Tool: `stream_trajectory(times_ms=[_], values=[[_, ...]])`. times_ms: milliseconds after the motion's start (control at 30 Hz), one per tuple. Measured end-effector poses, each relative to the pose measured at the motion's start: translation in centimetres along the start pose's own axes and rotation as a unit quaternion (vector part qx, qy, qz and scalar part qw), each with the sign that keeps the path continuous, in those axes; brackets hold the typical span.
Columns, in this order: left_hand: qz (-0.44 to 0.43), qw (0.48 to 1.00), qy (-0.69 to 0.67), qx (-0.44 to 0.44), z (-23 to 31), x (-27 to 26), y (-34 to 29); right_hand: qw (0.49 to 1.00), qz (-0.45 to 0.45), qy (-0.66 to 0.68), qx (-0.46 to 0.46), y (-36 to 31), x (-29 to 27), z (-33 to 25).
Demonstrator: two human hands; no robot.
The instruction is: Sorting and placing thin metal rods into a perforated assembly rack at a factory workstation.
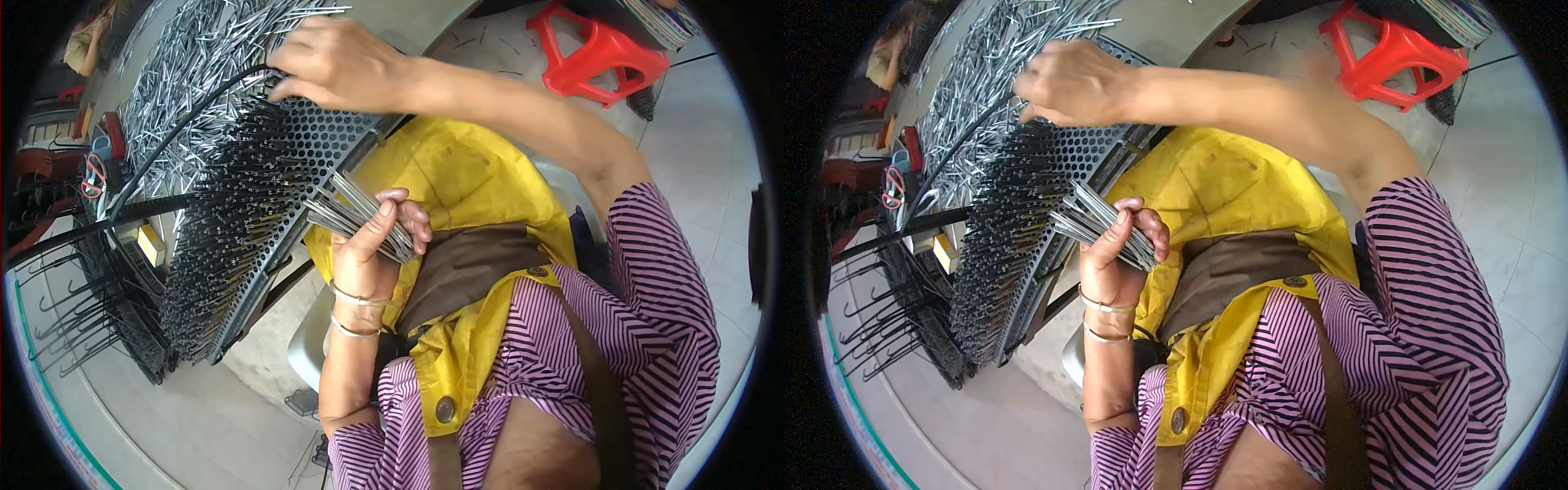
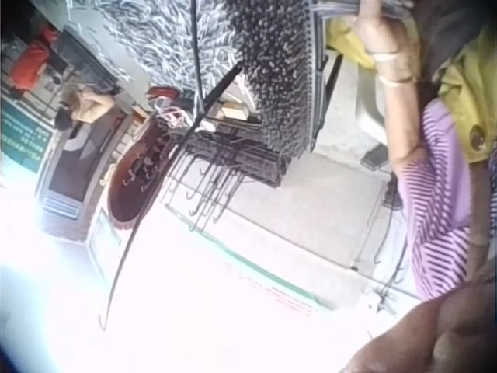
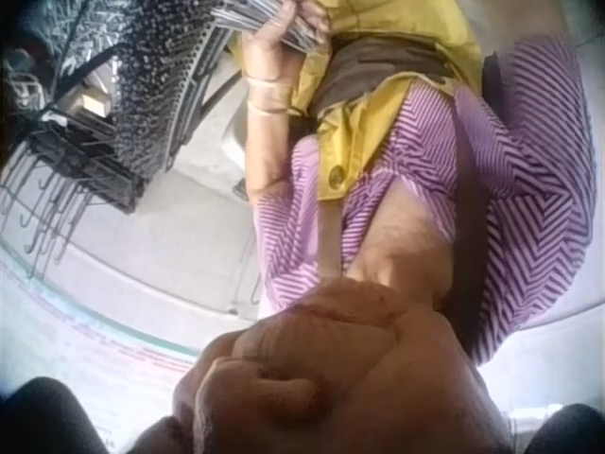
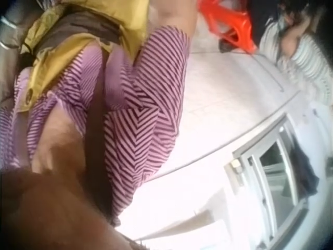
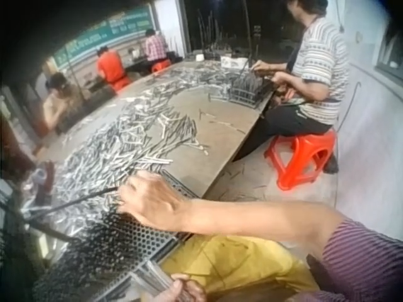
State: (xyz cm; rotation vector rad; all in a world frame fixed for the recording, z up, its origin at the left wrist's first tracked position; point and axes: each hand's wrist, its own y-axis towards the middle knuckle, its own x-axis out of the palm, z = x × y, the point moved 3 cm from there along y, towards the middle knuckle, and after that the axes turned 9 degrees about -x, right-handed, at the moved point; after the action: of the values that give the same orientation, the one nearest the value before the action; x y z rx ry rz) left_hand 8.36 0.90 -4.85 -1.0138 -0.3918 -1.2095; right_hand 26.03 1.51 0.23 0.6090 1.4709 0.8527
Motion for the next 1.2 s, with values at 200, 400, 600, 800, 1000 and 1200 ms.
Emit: stream_trajectory(times_ms=[200, 400, 600, 800, 1000, 1200], values=[[-0.019, 0.999, 0.039, -0.006, 0.3, 0.2, 0.2, 0.741, -0.146, 0.498, 0.427, -3.9, -2.9, -5.4], [0.046, 0.995, 0.088, -0.010, 0.4, 1.2, -0.3, 0.631, -0.095, 0.578, 0.509, -5.5, -3.4, -5.8], [0.093, 0.994, 0.056, -0.002, -0.2, 0.6, -0.2, 0.663, -0.055, 0.527, 0.528, -6.1, -3.8, -5.4], [0.095, 0.994, 0.052, 0.019, -0.7, 0.2, -0.5, 0.754, -0.041, 0.465, 0.463, -5.5, -3.3, -4.2], [0.111, 0.993, 0.043, 0.018, -1.4, -0.6, -1.0, 0.965, 0.023, 0.150, 0.214, -1.0, -1.5, -0.1], [0.112, 0.993, 0.030, 0.019, -1.1, -0.9, -1.2, 0.971, -0.092, 0.098, 0.198, 1.3, 1.6, 1.0]])
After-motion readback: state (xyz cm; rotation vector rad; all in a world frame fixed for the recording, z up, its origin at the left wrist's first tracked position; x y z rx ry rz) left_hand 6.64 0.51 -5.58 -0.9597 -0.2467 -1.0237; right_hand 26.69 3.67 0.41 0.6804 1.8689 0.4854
